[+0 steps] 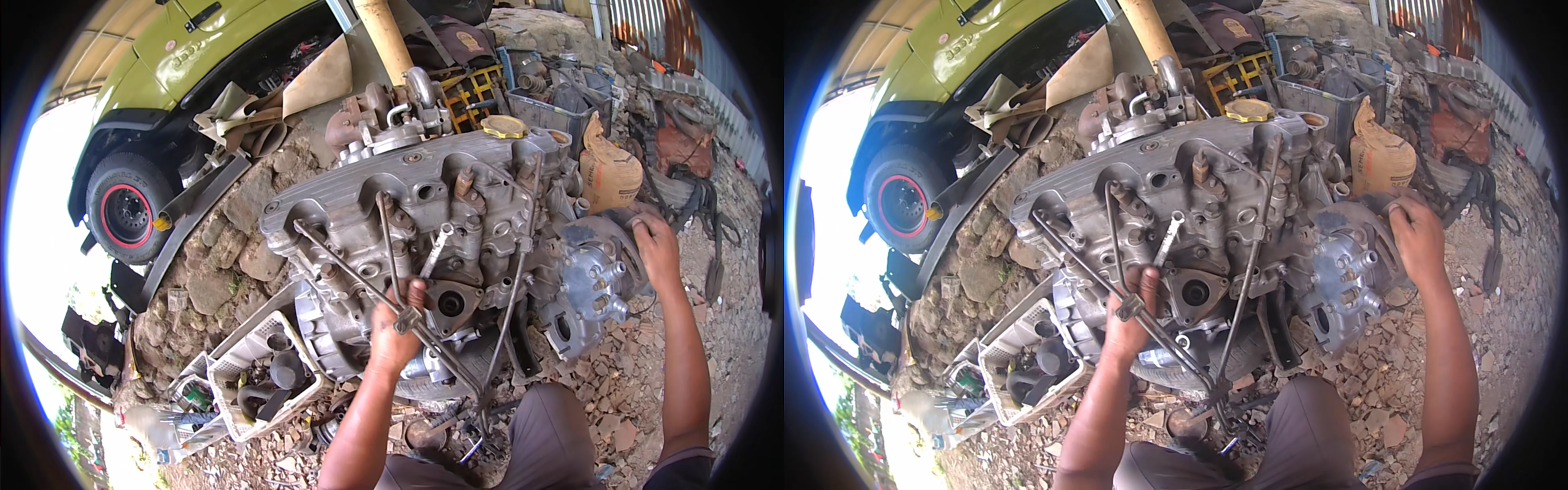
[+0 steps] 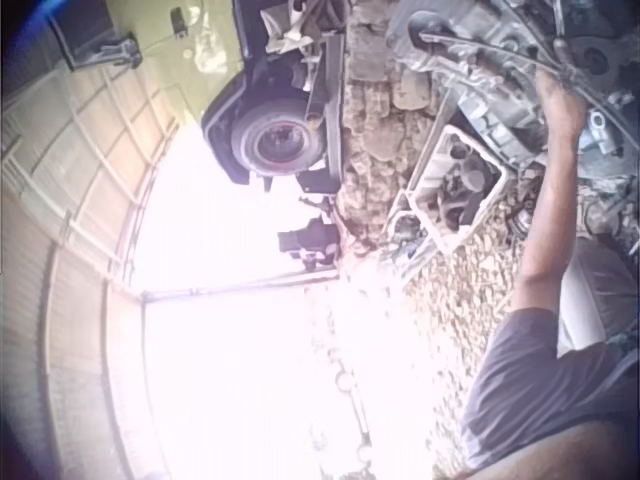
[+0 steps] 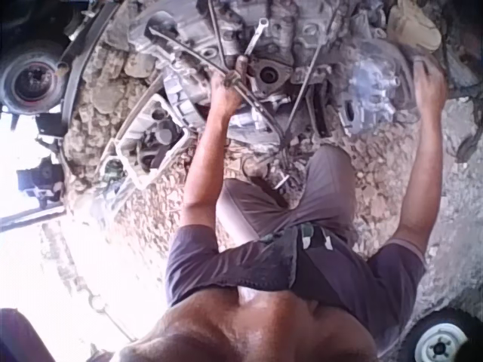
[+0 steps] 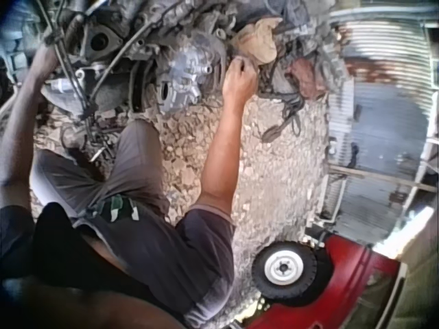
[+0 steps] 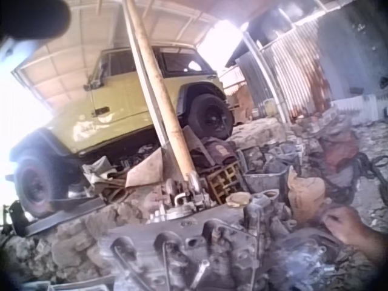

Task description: The person uses a wrench to tighten bolts on a disassembled engine block resting on a tire. The person systematically works on the cylinder head area, adjusting the tool and hand positions to reach different fasteners.

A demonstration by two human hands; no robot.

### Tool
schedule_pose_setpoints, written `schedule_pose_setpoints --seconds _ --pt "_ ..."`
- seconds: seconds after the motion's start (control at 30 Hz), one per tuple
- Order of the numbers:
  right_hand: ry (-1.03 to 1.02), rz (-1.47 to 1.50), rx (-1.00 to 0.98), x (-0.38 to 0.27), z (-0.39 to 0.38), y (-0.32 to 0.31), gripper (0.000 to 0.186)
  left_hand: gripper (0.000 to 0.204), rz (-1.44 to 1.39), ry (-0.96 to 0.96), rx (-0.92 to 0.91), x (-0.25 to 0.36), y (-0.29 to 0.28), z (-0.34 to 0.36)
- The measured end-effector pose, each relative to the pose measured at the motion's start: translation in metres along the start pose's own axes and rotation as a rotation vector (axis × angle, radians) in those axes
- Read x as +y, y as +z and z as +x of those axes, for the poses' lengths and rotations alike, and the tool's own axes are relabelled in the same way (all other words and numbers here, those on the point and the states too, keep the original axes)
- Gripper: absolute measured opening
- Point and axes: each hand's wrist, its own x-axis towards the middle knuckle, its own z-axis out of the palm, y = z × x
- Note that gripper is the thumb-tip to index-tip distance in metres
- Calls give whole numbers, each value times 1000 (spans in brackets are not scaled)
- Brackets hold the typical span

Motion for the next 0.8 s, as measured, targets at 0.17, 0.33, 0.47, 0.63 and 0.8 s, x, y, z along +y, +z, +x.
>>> schedule_pose_setpoints --seconds 0.17,0.33,0.47,0.63,0.8 --pt "-19 13 2 3 2 2 29 30 -293 -224 -142 7 35 -24" --pt "-22 -9 -56 0 2 4 30 32 -308 -206 -135 -14 58 -27" --pt "-2 62 -69 31 9 1 35 30 -273 -133 -81 -4 68 -27" --pt "22 43 -138 67 22 -5 36 32 -147 -22 34 -16 84 -21" --pt "26 117 -141 81 26 -2 35 31 -151 0 97 -13 97 -19"
